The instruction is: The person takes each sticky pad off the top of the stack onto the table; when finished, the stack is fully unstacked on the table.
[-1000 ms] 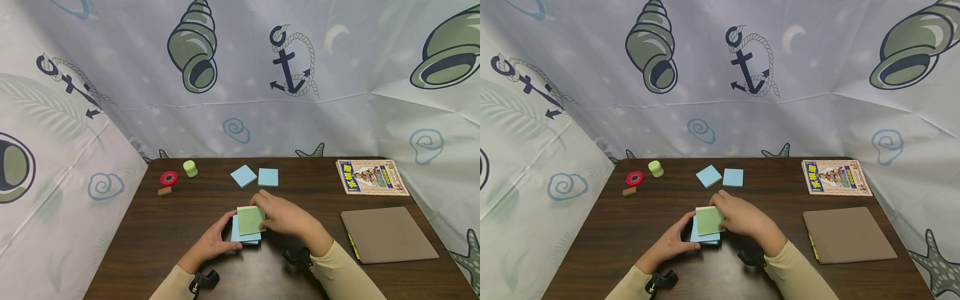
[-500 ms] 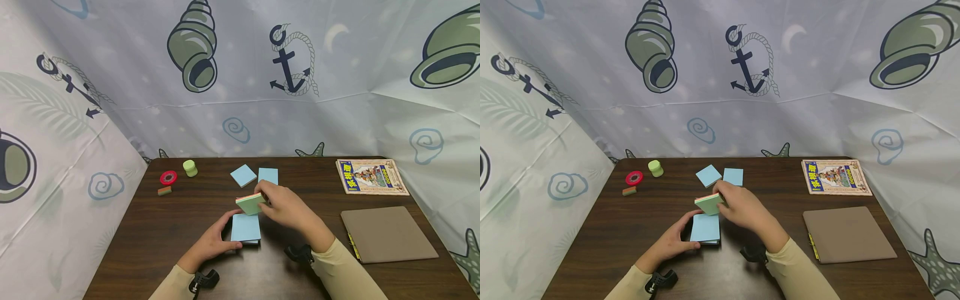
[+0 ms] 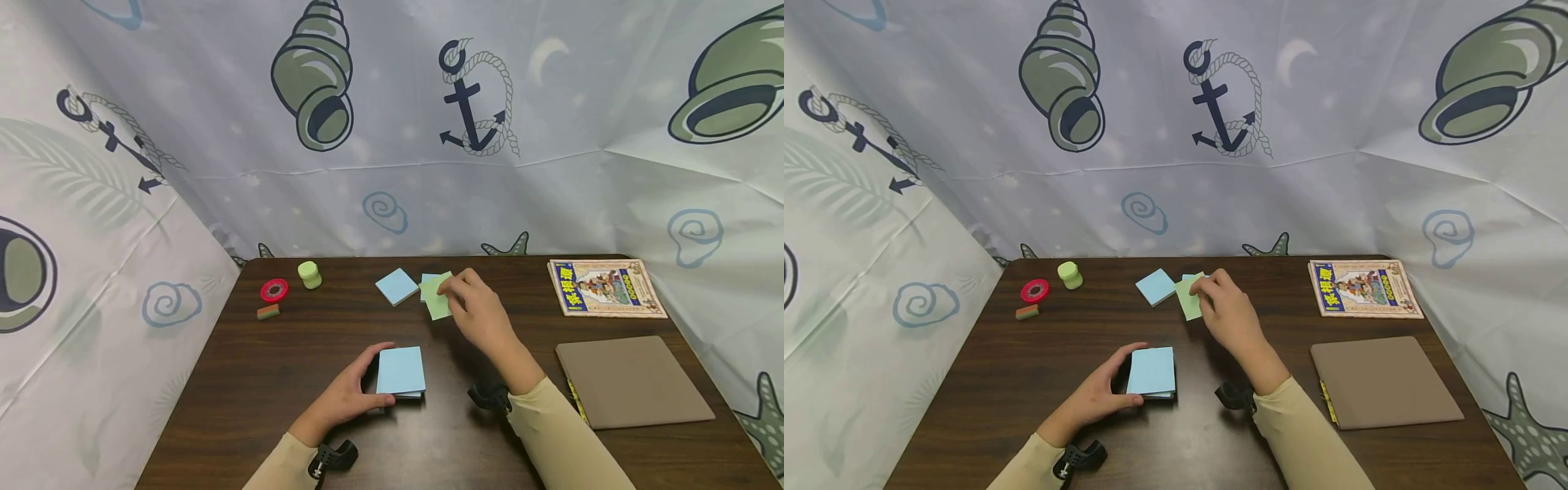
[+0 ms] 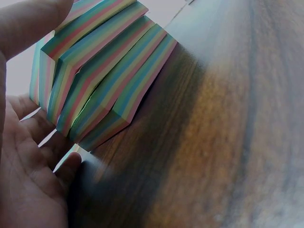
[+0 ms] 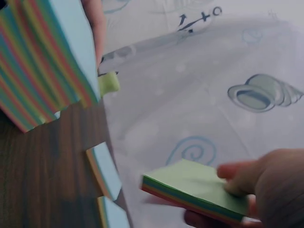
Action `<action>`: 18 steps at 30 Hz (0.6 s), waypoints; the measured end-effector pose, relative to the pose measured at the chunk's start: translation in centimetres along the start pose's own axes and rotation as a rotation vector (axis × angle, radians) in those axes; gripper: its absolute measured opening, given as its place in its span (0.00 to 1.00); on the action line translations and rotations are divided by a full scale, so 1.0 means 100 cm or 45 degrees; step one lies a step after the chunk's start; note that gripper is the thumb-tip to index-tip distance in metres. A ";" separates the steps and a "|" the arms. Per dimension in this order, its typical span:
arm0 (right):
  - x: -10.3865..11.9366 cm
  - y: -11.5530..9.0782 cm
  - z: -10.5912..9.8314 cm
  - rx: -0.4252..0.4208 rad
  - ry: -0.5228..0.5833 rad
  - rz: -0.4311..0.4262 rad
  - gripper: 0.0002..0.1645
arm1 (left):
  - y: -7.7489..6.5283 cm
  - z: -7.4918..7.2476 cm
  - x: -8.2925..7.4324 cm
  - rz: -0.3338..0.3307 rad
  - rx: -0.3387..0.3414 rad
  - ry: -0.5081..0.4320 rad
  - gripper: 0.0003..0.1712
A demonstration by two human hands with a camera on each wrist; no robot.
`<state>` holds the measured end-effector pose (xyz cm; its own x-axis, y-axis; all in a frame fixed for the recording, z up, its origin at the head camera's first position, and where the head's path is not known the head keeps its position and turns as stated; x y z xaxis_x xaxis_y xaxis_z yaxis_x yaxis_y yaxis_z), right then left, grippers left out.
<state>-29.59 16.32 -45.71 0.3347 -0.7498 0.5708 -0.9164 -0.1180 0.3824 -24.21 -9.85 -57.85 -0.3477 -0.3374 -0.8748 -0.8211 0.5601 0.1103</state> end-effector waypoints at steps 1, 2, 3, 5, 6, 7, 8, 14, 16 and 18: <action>-0.004 0.001 0.000 -0.021 0.013 0.033 0.10 | 0.000 0.000 0.000 -0.004 0.001 0.000 0.56; -0.009 0.001 0.001 -0.041 0.032 0.069 0.09 | 0.000 0.000 0.000 -0.007 0.002 0.000 0.56; -0.013 0.002 0.001 -0.055 0.051 0.108 0.10 | 0.000 0.000 0.000 -0.012 0.003 0.000 0.56; -0.021 0.003 0.001 -0.083 0.081 0.172 0.11 | 0.000 0.000 0.001 -0.026 0.005 -0.002 0.56; -0.025 0.003 0.002 -0.092 0.095 0.194 0.12 | -0.001 0.000 0.001 -0.025 0.006 -0.002 0.56; -0.029 0.003 0.002 -0.101 0.101 0.217 0.13 | 0.000 0.000 0.002 -0.023 0.007 -0.002 0.56; -0.033 0.004 0.002 -0.110 0.101 0.234 0.14 | 0.000 0.000 0.002 -0.021 0.007 -0.003 0.55; -0.054 0.005 0.007 -0.127 0.096 0.340 0.21 | 0.000 0.000 0.001 -0.019 0.009 -0.019 0.55; -0.062 0.004 0.009 -0.119 0.095 0.397 0.23 | 0.000 0.000 0.001 -0.023 0.009 -0.024 0.56; -0.070 0.004 0.010 -0.104 0.085 0.452 0.25 | 0.000 0.000 0.000 -0.021 0.010 -0.029 0.56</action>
Point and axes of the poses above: each hand's wrist, its own y-axis towards the middle knuckle, its own z-axis out of the palm, x = y × z, the point moved 7 cm from there along y, towards the middle knuckle, and after that the axes turned 5 degrees about z, right-handed, at the moved point
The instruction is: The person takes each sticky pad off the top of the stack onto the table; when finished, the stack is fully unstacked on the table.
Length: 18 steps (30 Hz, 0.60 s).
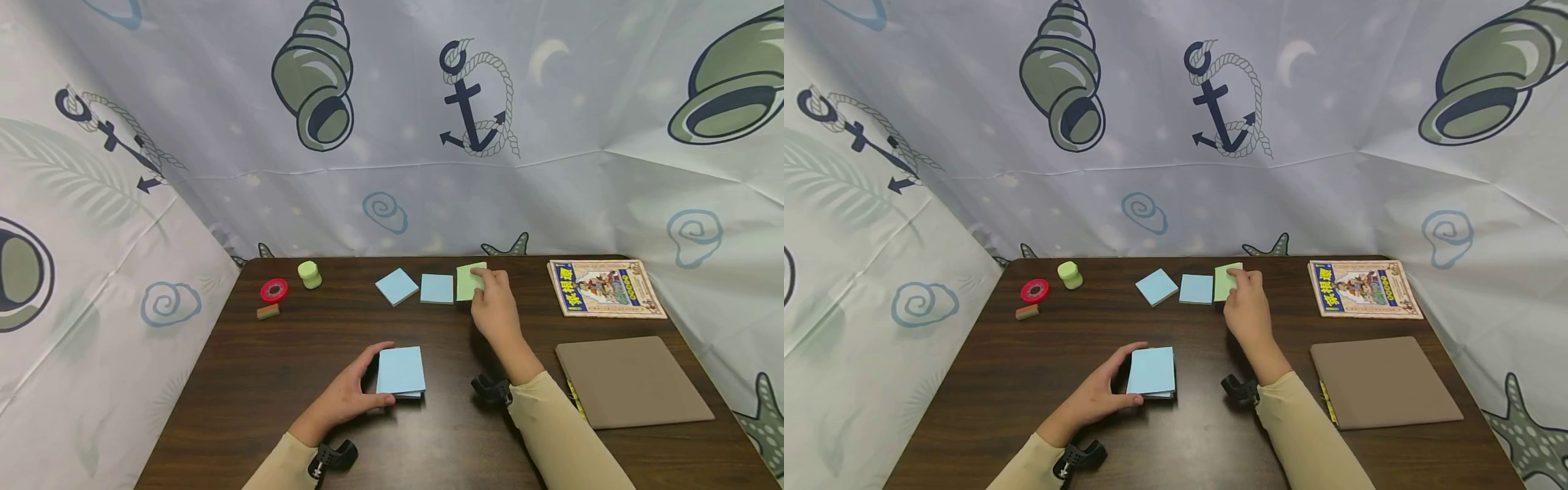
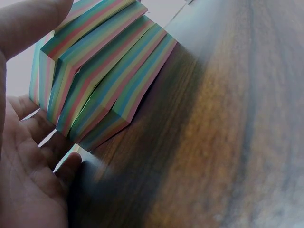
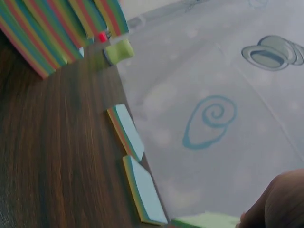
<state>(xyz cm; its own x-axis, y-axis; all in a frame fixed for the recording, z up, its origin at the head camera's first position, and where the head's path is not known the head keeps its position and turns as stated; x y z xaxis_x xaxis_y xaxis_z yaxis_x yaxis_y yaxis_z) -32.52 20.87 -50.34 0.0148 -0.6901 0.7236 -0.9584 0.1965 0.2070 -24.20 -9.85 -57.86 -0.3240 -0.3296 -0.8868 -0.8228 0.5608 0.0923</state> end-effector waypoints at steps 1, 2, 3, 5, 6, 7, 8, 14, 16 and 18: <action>-0.004 0.001 0.001 0.010 -0.007 0.029 0.26 | 0.000 0.000 0.000 0.004 0.000 0.000 0.56; -0.008 0.002 0.002 0.018 -0.011 0.054 0.26 | 0.000 0.000 -0.001 0.003 0.001 -0.001 0.56; -0.012 0.004 0.002 0.027 -0.017 0.077 0.27 | 0.000 0.000 -0.001 0.004 0.001 0.001 0.56; -0.018 0.006 0.004 0.052 -0.024 0.113 0.27 | -0.001 -0.001 -0.001 0.000 0.001 0.004 0.56; -0.021 0.006 0.005 0.064 -0.024 0.130 0.28 | -0.001 -0.001 -0.002 -0.005 0.000 0.005 0.56; -0.023 0.007 0.006 0.076 -0.025 0.144 0.28 | -0.001 -0.001 -0.002 -0.005 0.002 0.011 0.56; -0.025 0.008 0.007 0.087 -0.029 0.155 0.29 | -0.001 -0.001 -0.002 -0.011 0.001 0.012 0.56; -0.037 0.009 0.015 0.162 -0.077 0.198 0.36 | 0.000 -0.001 0.000 -0.024 0.007 0.033 0.56; -0.040 0.008 0.018 0.190 -0.107 0.206 0.37 | 0.000 0.000 0.001 -0.027 0.009 0.035 0.56; -0.043 0.007 0.020 0.211 -0.133 0.214 0.37 | 0.000 0.000 0.001 -0.025 0.010 0.034 0.56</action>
Point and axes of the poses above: each hand's wrist, its own y-axis towards the middle knuckle, its own z-axis out of the palm, x = y × z, the point moved 7 cm from there along y, towards the middle knuckle, and after that the axes turned 5 degrees about z, right-handed, at the moved point
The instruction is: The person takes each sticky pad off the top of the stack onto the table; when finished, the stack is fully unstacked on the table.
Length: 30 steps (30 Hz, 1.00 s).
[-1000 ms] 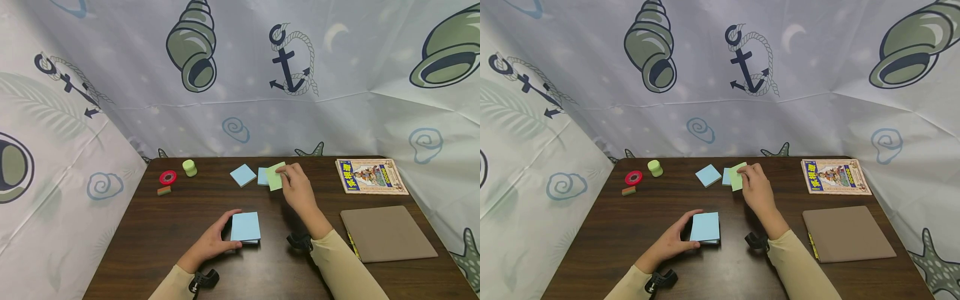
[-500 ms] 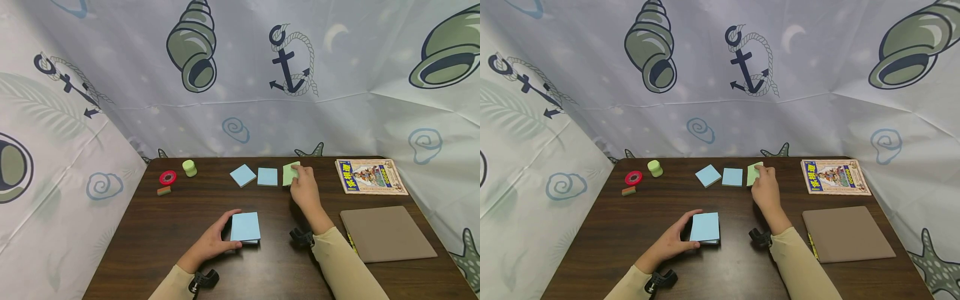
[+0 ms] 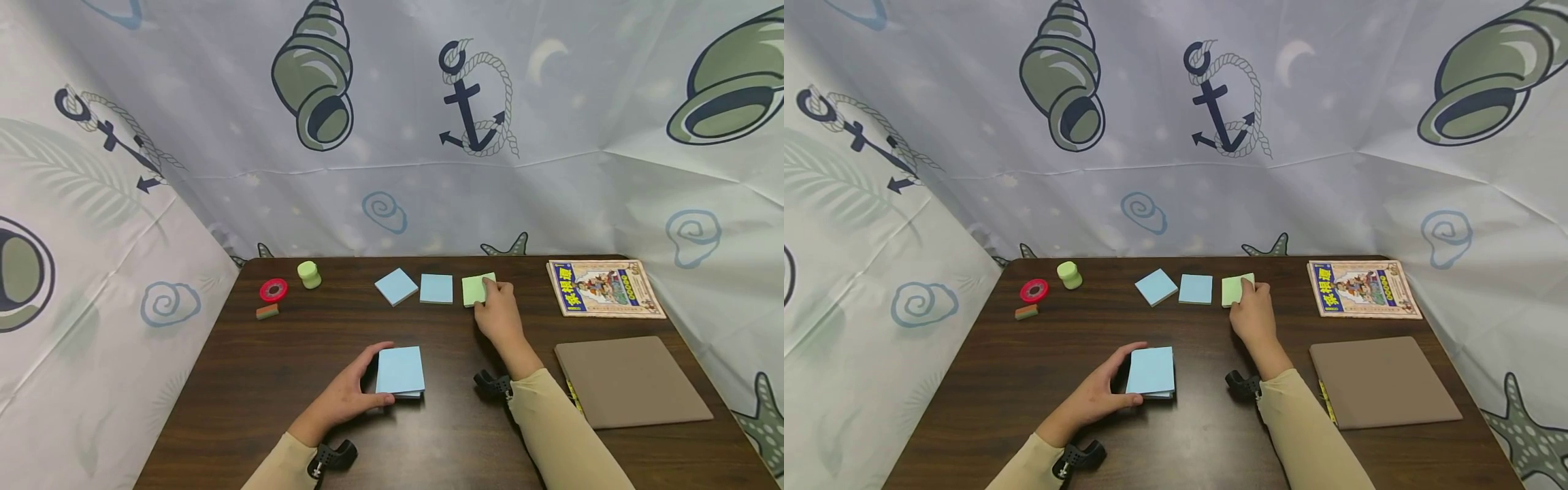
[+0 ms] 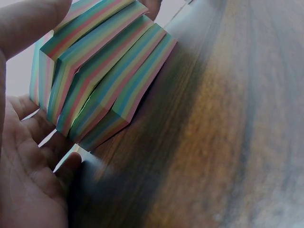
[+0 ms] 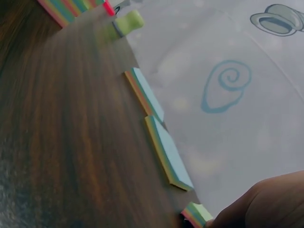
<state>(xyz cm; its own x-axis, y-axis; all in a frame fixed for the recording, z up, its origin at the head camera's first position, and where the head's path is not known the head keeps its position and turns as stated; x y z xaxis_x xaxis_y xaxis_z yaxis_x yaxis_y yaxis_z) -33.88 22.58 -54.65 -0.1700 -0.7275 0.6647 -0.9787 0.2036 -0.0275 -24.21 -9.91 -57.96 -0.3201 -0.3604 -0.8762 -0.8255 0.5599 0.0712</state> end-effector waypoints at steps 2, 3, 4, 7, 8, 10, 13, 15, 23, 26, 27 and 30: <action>-0.002 0.000 0.002 0.004 -0.020 0.004 0.37 | 0.000 0.000 0.000 0.001 0.000 -0.006 0.56; -0.003 0.000 0.002 0.001 -0.031 0.003 0.36 | 0.000 0.000 0.000 0.001 0.000 -0.008 0.56; -0.003 0.000 0.002 -0.004 -0.049 0.001 0.36 | 0.000 0.001 0.000 0.001 0.001 -0.010 0.56; -0.004 0.000 0.004 -0.024 -0.128 -0.008 0.34 | 0.000 0.001 0.000 -0.007 0.003 -0.006 0.55; -0.004 -0.001 0.004 -0.025 -0.161 -0.010 0.34 | 0.000 0.001 0.000 -0.009 0.003 -0.004 0.55; -0.004 -0.001 0.005 -0.028 -0.227 -0.017 0.33 | 0.000 0.001 0.001 -0.017 0.004 -0.001 0.55; -0.004 -0.001 0.007 -0.024 -0.286 -0.023 0.33 | 0.000 0.000 0.002 -0.025 0.004 0.002 0.55; -0.004 -0.001 0.007 -0.028 -0.308 -0.028 0.33 | 0.000 0.000 0.002 -0.026 0.003 0.001 0.56; -0.007 -0.002 0.003 -0.052 -0.277 -0.011 0.31 | 0.001 0.000 0.003 -0.014 0.003 0.020 0.54; -0.005 -0.002 0.001 -0.058 -0.251 -0.017 0.30 | 0.000 0.000 0.003 -0.012 -0.004 0.019 0.55; -0.004 -0.002 0.001 -0.061 -0.244 -0.018 0.30 | 0.000 0.000 0.003 -0.012 -0.006 0.017 0.55; 0.000 -0.004 -0.002 -0.076 -0.225 -0.019 0.29 | 0.000 0.000 0.003 -0.014 -0.008 0.008 0.56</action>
Point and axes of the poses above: each hand's wrist, its own y-axis towards the middle knuckle, its own z-axis out of the palm, x = y × z, the point moved 7 cm from there along y, towards the middle knuckle, and after that the axes turned 5 degrees about z, right-handed, at the moved point
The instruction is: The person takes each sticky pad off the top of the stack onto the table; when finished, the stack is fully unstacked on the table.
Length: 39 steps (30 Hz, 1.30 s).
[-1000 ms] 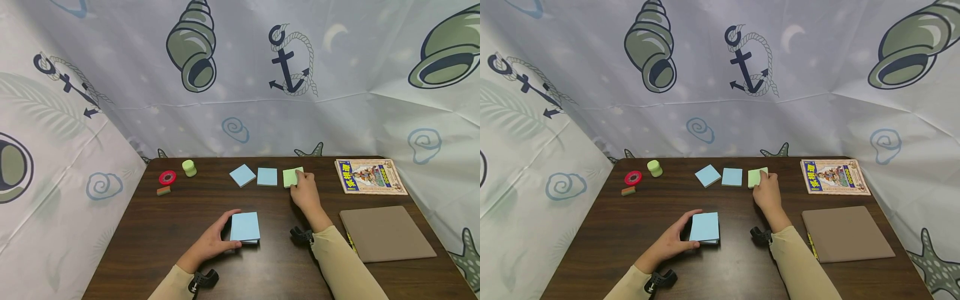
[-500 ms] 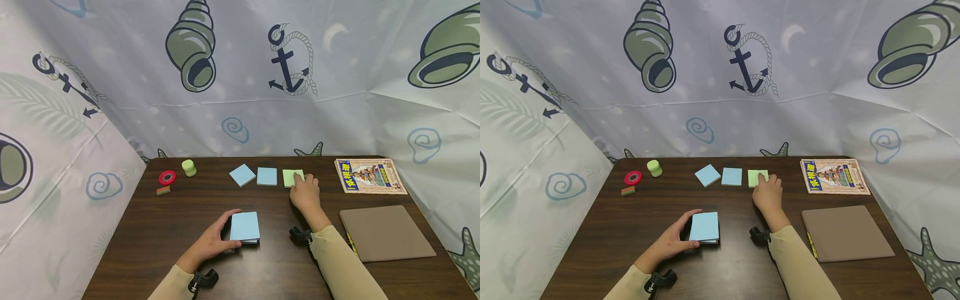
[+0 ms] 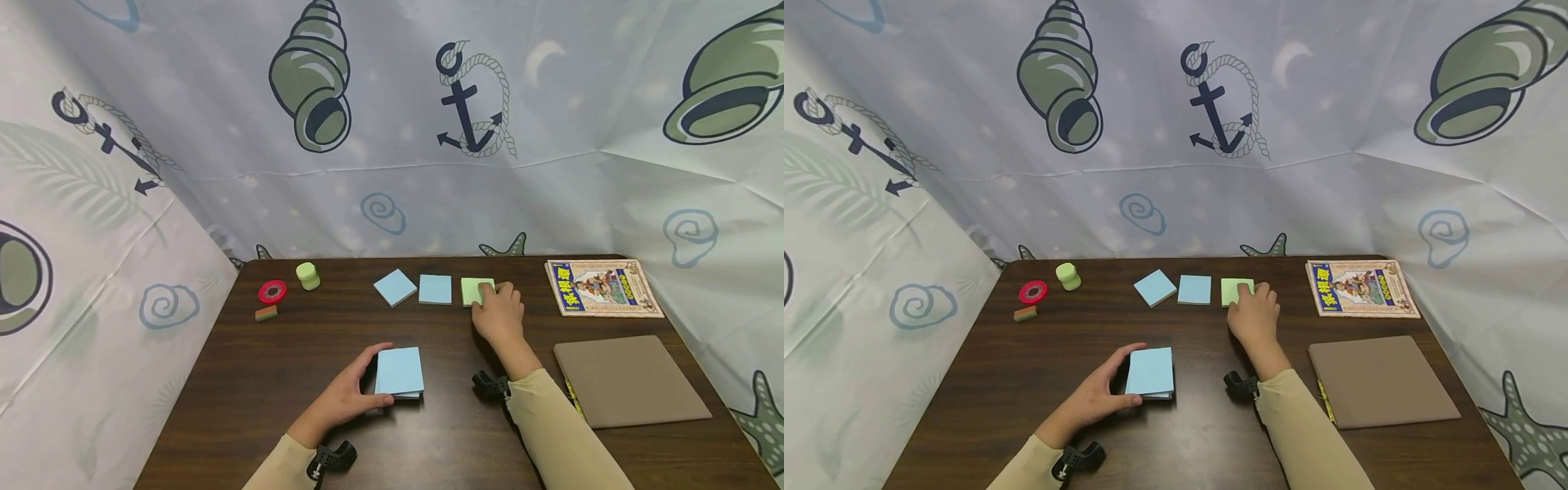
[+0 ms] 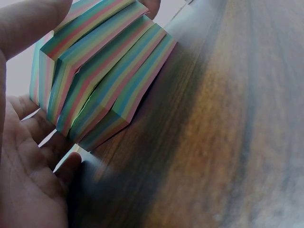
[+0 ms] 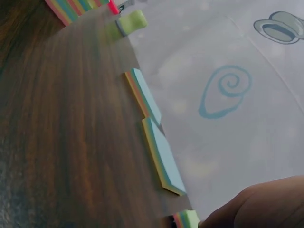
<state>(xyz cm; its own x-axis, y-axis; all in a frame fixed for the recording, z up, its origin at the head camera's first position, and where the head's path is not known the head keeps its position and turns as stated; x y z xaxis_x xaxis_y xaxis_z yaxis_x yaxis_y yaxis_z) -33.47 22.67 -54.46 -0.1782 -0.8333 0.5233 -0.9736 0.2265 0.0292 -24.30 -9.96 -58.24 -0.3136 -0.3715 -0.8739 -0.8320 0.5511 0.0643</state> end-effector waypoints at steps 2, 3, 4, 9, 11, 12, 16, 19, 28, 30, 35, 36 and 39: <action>0.003 -0.001 -0.002 -0.003 0.011 -0.004 0.29 | 0.000 0.000 0.000 0.001 0.000 -0.004 0.57; 0.005 -0.002 -0.004 -0.003 0.017 -0.010 0.29 | 0.000 0.000 0.000 0.001 0.000 -0.005 0.57; 0.007 -0.003 -0.005 0.000 0.029 -0.015 0.30 | 0.000 0.000 0.000 0.000 0.001 -0.006 0.57; 0.021 -0.007 -0.012 0.068 0.115 -0.062 0.30 | -0.001 0.000 0.001 0.003 0.003 -0.010 0.56; 0.027 -0.009 -0.015 0.099 0.155 -0.085 0.29 | -0.001 0.000 0.001 0.003 0.003 -0.016 0.56; 0.030 -0.011 -0.016 0.110 0.172 -0.099 0.29 | -0.001 0.000 0.000 0.001 0.002 -0.020 0.56; 0.043 -0.019 -0.027 0.134 0.219 -0.159 0.28 | -0.001 0.000 0.000 -0.002 0.002 -0.031 0.57; 0.054 -0.027 -0.035 0.161 0.232 -0.203 0.27 | 0.000 0.001 0.001 -0.005 0.004 -0.032 0.57; 0.093 -0.058 -0.048 0.277 0.221 -0.406 0.25 | 0.000 -0.002 0.000 -0.003 -0.009 -0.016 0.58; 0.100 -0.067 -0.047 0.321 0.194 -0.448 0.25 | 0.000 -0.002 0.000 0.002 -0.008 -0.016 0.57; 0.118 -0.090 -0.042 0.418 0.110 -0.565 0.26 | -0.001 -0.001 0.001 0.008 -0.001 -0.028 0.57; 0.121 -0.094 -0.041 0.433 0.093 -0.591 0.26 | -0.001 -0.001 0.002 0.006 0.001 -0.031 0.57; 0.127 -0.104 -0.037 0.489 0.051 -0.658 0.26 | -0.001 0.000 0.002 -0.002 0.003 -0.047 0.57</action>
<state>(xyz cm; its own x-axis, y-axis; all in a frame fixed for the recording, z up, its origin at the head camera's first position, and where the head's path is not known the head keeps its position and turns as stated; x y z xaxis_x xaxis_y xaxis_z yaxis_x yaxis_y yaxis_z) -25.10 11.59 -44.99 0.3257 -0.7655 0.5549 -0.9156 -0.4017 -0.0168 -24.25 -10.11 -58.36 -0.2950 -0.3443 -0.8913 -0.8313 0.5524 0.0617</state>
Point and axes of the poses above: each hand's wrist, its own y-axis towards the middle knuckle, its own z-axis out of the palm, x = y × z, the point moved 7 cm from there along y, towards the middle knuckle, and after that the axes turned 5 degrees about z, right-handed, at the moved point
